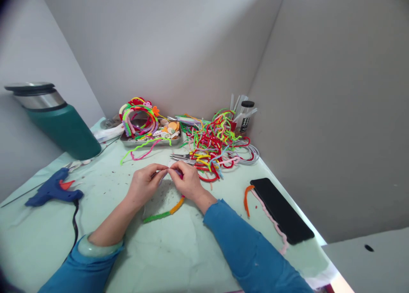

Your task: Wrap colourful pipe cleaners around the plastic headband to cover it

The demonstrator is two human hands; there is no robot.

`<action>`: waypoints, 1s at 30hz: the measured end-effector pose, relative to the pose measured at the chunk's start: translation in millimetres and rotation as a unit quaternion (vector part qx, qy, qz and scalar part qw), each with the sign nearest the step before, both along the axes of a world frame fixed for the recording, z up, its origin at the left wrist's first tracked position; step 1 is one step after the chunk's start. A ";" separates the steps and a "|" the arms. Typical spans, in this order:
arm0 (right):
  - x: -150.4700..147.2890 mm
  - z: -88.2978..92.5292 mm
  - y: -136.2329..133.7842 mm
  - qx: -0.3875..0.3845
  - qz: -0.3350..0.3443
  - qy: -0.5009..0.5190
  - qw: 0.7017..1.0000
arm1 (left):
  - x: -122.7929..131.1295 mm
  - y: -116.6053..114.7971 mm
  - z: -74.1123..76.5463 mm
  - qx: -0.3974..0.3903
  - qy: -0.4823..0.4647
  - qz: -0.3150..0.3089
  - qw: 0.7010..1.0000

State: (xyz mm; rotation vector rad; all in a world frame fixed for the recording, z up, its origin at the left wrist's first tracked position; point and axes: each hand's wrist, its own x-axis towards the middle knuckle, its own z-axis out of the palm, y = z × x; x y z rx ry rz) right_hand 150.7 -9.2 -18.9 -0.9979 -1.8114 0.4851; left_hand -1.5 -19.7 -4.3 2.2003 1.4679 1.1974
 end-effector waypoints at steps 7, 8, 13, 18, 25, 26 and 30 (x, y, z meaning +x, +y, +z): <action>0.3 -0.3 0.4 -0.002 0.000 -0.002 1.000 | 1.4 1.5 0.7 -0.078 -0.033 0.004 0.996; 0.3 -0.6 0.5 -0.003 0.000 -0.004 1.000 | 1.3 1.9 0.7 -0.090 -0.039 0.002 0.995; 0.2 -2.0 1.0 -0.012 0.000 -0.010 1.000 | 1.3 2.0 3.6 -0.156 -0.059 -0.004 0.986; 0.3 -0.8 0.1 -0.011 0.017 -0.017 1.000 | 2.3 0.4 6.4 -0.247 -0.104 -0.018 0.963; 1.3 1.2 -0.2 -0.001 0.039 -0.038 0.999 | 2.3 0.7 4.4 -0.298 -0.150 -0.046 0.942; 1.4 0.8 0.0 -0.002 0.041 -0.041 0.998 | 2.7 0.7 4.9 -0.305 -0.158 -0.047 0.938; 1.2 -1.1 1.1 -0.014 0.050 -0.047 0.998 | 4.4 0.8 6.1 -0.334 -0.185 -0.050 0.923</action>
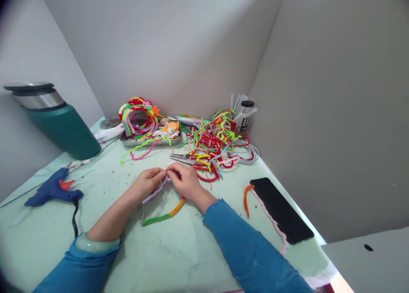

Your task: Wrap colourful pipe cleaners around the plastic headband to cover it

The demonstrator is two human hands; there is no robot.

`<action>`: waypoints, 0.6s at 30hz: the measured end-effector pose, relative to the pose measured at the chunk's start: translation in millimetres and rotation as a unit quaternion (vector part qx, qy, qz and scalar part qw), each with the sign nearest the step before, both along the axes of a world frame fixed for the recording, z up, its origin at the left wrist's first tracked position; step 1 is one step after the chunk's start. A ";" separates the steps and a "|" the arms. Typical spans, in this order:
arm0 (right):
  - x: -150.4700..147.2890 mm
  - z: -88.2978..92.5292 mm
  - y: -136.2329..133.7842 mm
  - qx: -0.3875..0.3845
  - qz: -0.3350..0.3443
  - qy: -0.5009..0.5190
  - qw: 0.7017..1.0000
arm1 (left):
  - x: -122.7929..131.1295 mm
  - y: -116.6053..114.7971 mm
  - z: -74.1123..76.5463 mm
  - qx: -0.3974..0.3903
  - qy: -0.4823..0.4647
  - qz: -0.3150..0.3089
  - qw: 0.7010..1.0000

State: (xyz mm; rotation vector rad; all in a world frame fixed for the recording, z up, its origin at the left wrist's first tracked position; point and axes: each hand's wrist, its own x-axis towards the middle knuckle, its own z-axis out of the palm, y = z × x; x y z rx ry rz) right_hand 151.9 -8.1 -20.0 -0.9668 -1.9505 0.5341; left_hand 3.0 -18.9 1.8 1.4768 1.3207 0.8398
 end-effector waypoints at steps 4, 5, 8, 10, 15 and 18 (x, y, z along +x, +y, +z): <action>-0.1 -1.1 0.5 -0.002 0.008 0.006 1.000 | 0.4 0.0 -1.5 -0.019 -0.019 -0.005 1.000; -0.1 -1.1 0.6 -0.001 0.009 0.007 1.000 | 0.3 -0.1 -1.9 -0.022 -0.023 -0.005 0.999; 0.2 -1.3 0.6 -0.004 0.008 0.006 1.000 | 0.1 -0.2 -2.8 -0.030 -0.026 -0.005 0.999; 0.1 -1.4 0.8 -0.009 0.004 0.004 1.000 | -0.3 0.1 -3.2 -0.035 -0.022 -0.006 0.999; -0.5 -1.4 1.5 -0.015 0.003 0.003 1.000 | -3.2 1.5 -6.3 -0.021 -0.009 -0.022 0.999; -0.5 -0.8 1.2 -0.017 0.007 0.001 1.000 | -5.6 1.9 -9.6 0.006 0.015 -0.032 0.999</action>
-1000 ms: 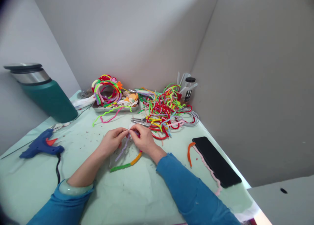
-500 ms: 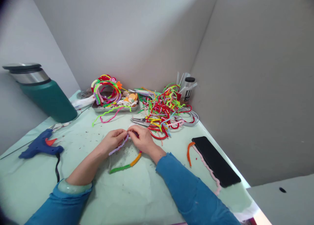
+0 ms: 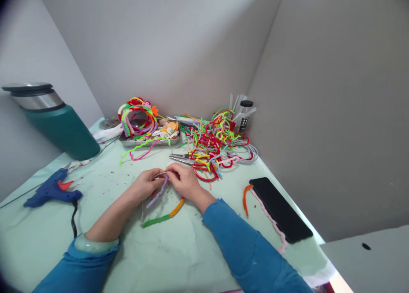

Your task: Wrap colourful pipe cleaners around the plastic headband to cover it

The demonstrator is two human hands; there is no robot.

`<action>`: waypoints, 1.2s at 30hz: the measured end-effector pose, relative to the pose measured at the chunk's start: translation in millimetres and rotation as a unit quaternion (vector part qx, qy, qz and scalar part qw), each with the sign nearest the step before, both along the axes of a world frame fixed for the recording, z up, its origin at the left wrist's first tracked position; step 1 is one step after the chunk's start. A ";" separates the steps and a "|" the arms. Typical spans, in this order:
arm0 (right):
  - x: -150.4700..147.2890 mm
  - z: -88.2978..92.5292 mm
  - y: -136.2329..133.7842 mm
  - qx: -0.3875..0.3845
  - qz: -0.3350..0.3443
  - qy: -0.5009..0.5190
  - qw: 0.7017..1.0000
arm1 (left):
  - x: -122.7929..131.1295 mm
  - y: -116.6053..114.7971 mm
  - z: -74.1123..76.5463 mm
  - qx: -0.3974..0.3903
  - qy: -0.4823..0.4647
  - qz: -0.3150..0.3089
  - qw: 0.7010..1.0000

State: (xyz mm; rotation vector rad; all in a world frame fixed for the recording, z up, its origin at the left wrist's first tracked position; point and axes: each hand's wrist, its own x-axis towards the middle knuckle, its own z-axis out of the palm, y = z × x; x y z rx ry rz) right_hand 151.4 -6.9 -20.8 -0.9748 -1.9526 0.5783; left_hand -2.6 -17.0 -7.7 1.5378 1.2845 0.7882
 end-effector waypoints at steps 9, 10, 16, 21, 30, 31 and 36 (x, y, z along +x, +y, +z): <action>0.1 0.1 0.2 -0.003 0.005 0.007 1.000 | -0.5 -0.7 4.3 0.022 0.047 0.011 0.999; 0.1 0.0 0.5 -0.002 0.004 0.008 1.000 | -0.1 -1.1 5.9 0.025 0.045 0.010 0.999; 0.5 0.1 1.4 0.000 0.008 0.005 1.000 | 1.5 -4.3 13.4 0.038 0.069 0.031 0.996; 0.6 0.7 0.4 0.002 0.003 -0.003 1.000 | 2.2 -5.6 16.5 0.042 0.080 0.029 0.996; 1.0 1.0 -1.0 -0.004 0.018 -0.004 1.000 | -1.0 -1.6 7.0 0.039 0.093 0.044 0.994; 1.1 1.0 -1.1 -0.006 0.022 -0.003 1.000 | -1.2 -1.7 7.2 0.039 0.095 0.045 0.994; 0.9 0.5 -1.6 -0.008 0.020 -0.016 1.000 | 0.0 -3.9 12.5 0.034 0.102 0.053 0.993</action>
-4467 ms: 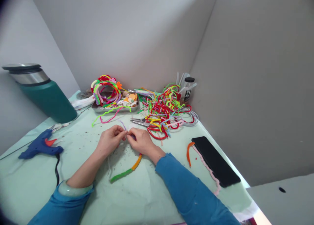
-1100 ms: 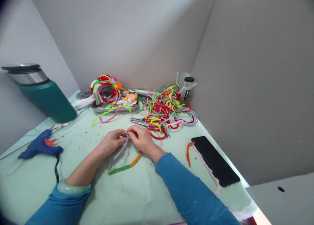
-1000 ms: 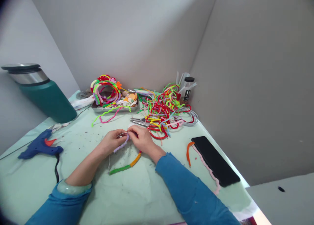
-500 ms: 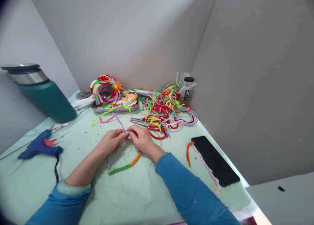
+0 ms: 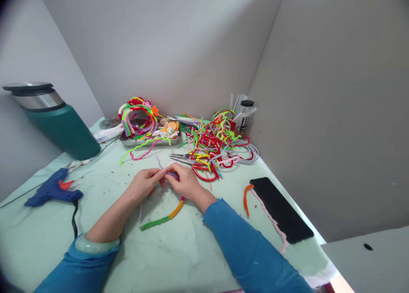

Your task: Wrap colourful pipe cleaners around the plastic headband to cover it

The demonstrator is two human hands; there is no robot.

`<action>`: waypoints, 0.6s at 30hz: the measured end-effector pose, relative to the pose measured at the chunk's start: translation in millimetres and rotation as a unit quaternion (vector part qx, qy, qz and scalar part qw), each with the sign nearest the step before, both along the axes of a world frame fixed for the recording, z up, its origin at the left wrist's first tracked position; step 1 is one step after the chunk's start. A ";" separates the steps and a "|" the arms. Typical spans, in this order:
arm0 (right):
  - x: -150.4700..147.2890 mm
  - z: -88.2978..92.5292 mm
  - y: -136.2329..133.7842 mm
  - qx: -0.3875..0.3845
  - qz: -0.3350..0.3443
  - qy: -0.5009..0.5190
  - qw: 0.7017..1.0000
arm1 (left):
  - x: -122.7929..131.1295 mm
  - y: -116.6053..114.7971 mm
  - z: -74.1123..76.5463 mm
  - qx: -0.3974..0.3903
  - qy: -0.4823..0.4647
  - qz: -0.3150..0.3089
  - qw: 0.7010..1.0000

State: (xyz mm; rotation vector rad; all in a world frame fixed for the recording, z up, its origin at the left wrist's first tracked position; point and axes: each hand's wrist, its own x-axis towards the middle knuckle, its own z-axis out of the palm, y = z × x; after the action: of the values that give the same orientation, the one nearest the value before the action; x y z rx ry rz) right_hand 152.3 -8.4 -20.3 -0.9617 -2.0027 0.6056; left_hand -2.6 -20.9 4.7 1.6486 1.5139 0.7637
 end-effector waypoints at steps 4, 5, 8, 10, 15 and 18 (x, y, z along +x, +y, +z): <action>-0.6 -0.3 -0.9 0.008 -0.008 -0.007 1.000 | 1.4 -0.6 1.2 -0.013 0.014 0.014 1.000; -0.7 -0.2 -1.2 0.013 -0.010 -0.007 1.000 | 1.5 -0.4 0.7 -0.015 0.018 0.017 1.000; -1.1 0.0 -1.7 0.025 -0.012 -0.010 1.000 | 1.1 0.4 -1.6 -0.005 0.031 0.018 0.999; -1.1 -0.3 -1.7 0.031 -0.015 -0.014 0.999 | 0.7 0.8 -2.6 0.008 0.042 0.015 0.999; -1.2 -1.6 -1.6 0.043 -0.020 -0.022 0.999 | 0.8 0.5 -2.7 0.025 0.054 0.002 0.998; -1.5 -1.3 -2.0 0.042 -0.015 -0.020 0.999 | 0.8 0.4 -2.5 0.028 0.060 0.004 0.998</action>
State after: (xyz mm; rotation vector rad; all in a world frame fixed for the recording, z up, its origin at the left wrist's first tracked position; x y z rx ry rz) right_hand 150.8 -10.4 -21.5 -0.9569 -2.0295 0.4852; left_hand -1.8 -20.5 2.2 1.7584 1.5946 0.7292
